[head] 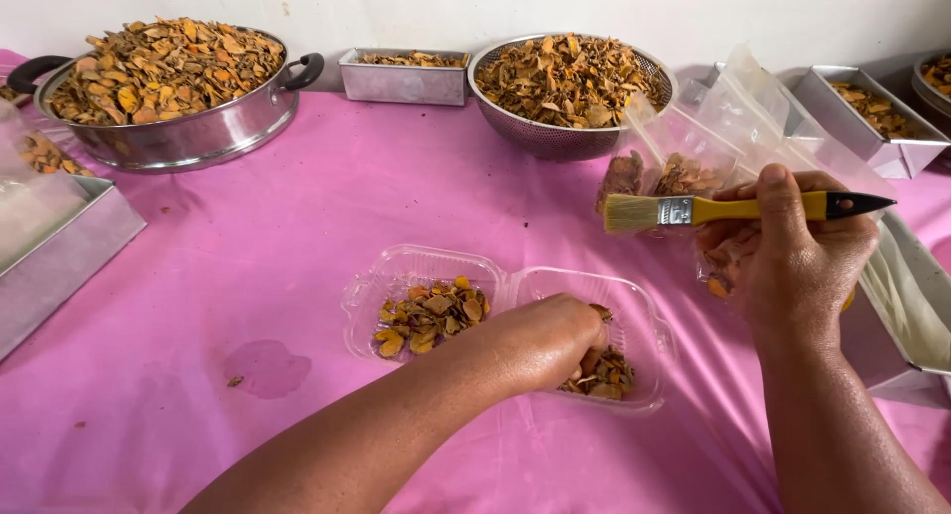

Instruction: Packaging dried tea leaves or herbs into plastic containers and bags using hands and a brush.

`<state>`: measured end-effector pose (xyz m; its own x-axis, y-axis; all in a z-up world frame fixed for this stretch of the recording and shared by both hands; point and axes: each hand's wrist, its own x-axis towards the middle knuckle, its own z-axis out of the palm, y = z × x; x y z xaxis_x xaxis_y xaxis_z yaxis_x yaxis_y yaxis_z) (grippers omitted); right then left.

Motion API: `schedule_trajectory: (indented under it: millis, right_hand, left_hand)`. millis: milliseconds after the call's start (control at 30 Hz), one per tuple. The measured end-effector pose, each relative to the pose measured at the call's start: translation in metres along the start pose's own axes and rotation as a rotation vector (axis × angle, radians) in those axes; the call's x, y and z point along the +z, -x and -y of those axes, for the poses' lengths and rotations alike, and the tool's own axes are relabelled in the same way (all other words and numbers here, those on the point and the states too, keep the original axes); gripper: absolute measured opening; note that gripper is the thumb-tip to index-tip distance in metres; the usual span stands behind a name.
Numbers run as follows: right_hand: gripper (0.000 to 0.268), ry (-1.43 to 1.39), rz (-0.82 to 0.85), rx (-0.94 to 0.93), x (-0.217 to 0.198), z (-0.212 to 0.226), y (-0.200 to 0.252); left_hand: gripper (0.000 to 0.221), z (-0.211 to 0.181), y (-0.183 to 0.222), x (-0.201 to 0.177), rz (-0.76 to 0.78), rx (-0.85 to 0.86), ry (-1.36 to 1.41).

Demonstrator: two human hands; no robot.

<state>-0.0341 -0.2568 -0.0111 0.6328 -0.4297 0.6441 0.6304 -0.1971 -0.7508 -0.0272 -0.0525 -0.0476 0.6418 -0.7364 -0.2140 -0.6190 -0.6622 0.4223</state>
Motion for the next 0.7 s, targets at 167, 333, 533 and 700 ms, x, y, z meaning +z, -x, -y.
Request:
schedule_trajectory:
  millis: [167, 333, 533, 700]
  right_hand:
    - [0.027, -0.056, -0.034, 0.033, 0.001, -0.005, -0.003]
    - [0.026, 0.019, -0.02, 0.066, 0.001, -0.004, 0.0]
    - [0.028, -0.04, 0.038, 0.084, 0.004, -0.002, 0.001]
    - [0.029, -0.169, 0.074, 0.055, 0.002, -0.008, -0.002]
  left_hand:
    - [0.032, -0.001, 0.016, -0.014, 0.078, 0.011, -0.026]
    - [0.017, 0.006, 0.007, 0.0, 0.087, 0.059, -0.148]
    - [0.029, 0.004, 0.018, -0.007, 0.042, 0.065, 0.012]
    - [0.016, 0.002, 0.038, -0.026, -0.148, -0.039, 0.204]
